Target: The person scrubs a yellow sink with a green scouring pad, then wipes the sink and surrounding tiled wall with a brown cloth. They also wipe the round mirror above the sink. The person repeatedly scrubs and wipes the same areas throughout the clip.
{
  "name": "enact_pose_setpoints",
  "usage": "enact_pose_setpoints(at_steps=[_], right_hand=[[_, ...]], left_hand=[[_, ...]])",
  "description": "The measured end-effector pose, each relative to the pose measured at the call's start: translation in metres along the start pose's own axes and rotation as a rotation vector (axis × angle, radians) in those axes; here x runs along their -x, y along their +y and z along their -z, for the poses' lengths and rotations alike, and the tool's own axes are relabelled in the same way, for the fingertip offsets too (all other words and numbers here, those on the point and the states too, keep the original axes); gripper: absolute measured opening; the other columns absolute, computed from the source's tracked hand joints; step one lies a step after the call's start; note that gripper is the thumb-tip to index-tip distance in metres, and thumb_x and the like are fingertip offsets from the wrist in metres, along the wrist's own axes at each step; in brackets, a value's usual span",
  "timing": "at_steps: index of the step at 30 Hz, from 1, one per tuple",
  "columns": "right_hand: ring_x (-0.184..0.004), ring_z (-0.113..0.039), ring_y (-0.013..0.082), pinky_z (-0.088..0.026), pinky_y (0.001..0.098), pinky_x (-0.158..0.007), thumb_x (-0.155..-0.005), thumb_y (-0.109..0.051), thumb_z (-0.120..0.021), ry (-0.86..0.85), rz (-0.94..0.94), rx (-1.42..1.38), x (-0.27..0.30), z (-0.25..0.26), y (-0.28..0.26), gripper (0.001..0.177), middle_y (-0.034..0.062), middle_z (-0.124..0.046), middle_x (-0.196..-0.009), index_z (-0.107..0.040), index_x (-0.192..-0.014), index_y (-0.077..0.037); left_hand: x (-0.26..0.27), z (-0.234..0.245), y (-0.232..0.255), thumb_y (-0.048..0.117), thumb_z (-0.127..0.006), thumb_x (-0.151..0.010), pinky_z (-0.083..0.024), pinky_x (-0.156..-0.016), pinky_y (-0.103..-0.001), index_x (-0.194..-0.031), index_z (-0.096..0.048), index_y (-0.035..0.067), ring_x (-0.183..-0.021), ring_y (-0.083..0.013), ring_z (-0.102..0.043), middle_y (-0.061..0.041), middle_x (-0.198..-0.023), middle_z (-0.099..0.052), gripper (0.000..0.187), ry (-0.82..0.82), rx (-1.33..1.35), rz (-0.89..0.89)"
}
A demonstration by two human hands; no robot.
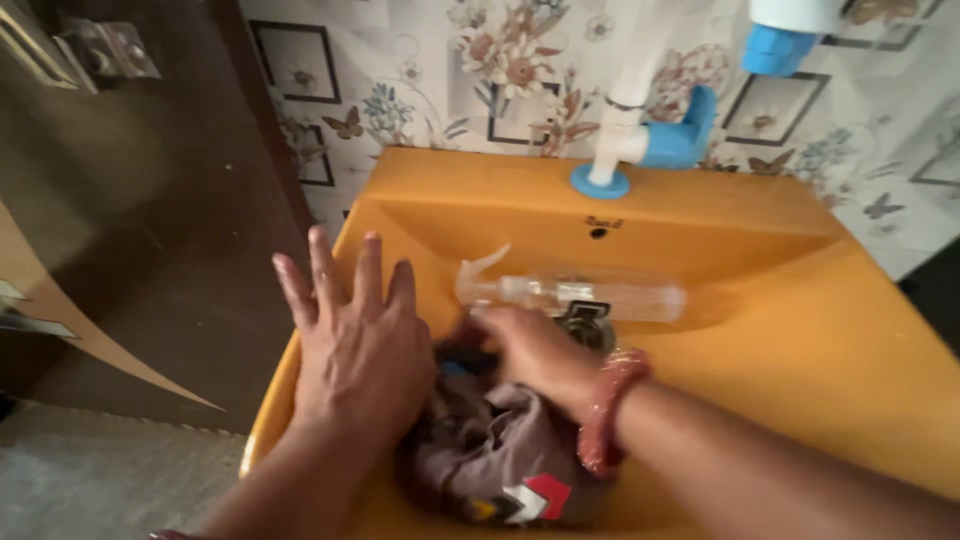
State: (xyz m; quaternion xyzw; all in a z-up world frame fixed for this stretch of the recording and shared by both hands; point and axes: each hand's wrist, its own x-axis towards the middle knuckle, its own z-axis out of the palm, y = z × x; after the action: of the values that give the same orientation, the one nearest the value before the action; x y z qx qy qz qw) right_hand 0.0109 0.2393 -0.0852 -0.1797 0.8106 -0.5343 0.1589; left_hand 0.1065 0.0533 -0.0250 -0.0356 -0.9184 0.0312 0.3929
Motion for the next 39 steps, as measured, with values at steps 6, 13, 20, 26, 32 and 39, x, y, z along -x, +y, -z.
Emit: enact_pose_setpoints(at_steps=[6, 13, 20, 26, 32, 39], right_hand=[[-0.112, -0.064, 0.0389, -0.05, 0.0478, -0.094, -0.098, -0.018, -0.055, 0.319, 0.513, 0.571, -0.04, -0.016, -0.011, 0.026, 0.0201, -0.069, -0.117, -0.069, -0.117, -0.007], [-0.106, -0.067, 0.0383, -0.053, 0.0434, -0.091, -0.077, -0.012, -0.068, 0.366, 0.577, 0.634, -0.043, -0.013, -0.026, 0.036, 0.0206, -0.071, -0.112, -0.069, -0.112, -0.006], [-0.106, -0.07, 0.0274, -0.056, 0.0367, -0.087, -0.087, -0.017, -0.066, -0.008, 0.296, 0.372, -0.032, -0.049, -0.081, 0.034, 0.013, -0.072, -0.113, -0.063, -0.12, -0.008], [-0.118, -0.059, 0.0393, -0.052, 0.0408, -0.094, -0.054, -0.012, -0.075, 0.158, 0.648, 1.058, -0.057, -0.007, -0.056, 0.081, 0.0197, -0.062, -0.126, -0.059, -0.133, -0.005], [-0.116, -0.062, 0.0354, -0.052, 0.0453, -0.094, -0.082, -0.009, -0.07, 0.167, 0.519, 1.341, -0.025, 0.055, -0.003, 0.044, 0.0129, -0.065, -0.119, -0.063, -0.125, -0.015], [-0.112, -0.067, 0.0331, -0.052, 0.0439, -0.098, -0.083, -0.018, -0.074, 0.17, -0.144, 1.066, 0.013, 0.078, -0.011, 0.042, 0.0154, -0.072, -0.116, -0.067, -0.124, -0.02]], left_hand=[[-0.006, 0.001, 0.0, 0.021, -0.06, -0.079, -0.025, -0.109, -0.06, -0.133, -0.057, 0.0, -0.145, -0.052, -0.031, -0.024, -0.143, -0.052, 0.058, -0.386, 0.024, 0.095], [-0.007, 0.005, -0.001, 0.02, -0.062, -0.076, -0.027, -0.108, -0.063, -0.136, -0.054, -0.002, -0.14, -0.0551, -0.034, -0.024, -0.137, -0.057, 0.065, -0.271, 0.171, 0.131], [-0.008, 0.001, -0.003, 0.013, -0.055, -0.087, -0.03, -0.111, -0.059, -0.125, -0.058, -0.001, -0.137, -0.0508, -0.043, -0.022, -0.136, -0.059, 0.041, -0.128, 0.288, 0.233], [-0.005, -0.003, -0.003, 0.015, -0.056, -0.081, -0.029, -0.109, -0.063, -0.13, -0.056, -0.004, -0.136, -0.0534, -0.039, -0.026, -0.136, -0.058, 0.052, -0.141, 0.232, 0.162], [-0.006, 0.0, -0.002, 0.014, -0.056, -0.081, -0.03, -0.108, -0.061, -0.125, -0.057, -0.003, -0.137, -0.0501, -0.037, -0.022, -0.131, -0.059, 0.046, -0.206, 0.184, 0.162], [-0.007, 0.002, 0.0, 0.017, -0.055, -0.082, -0.028, -0.109, -0.063, -0.12, -0.059, 0.0, -0.137, -0.0504, -0.037, -0.019, -0.127, -0.062, 0.042, -0.251, 0.143, 0.156]])
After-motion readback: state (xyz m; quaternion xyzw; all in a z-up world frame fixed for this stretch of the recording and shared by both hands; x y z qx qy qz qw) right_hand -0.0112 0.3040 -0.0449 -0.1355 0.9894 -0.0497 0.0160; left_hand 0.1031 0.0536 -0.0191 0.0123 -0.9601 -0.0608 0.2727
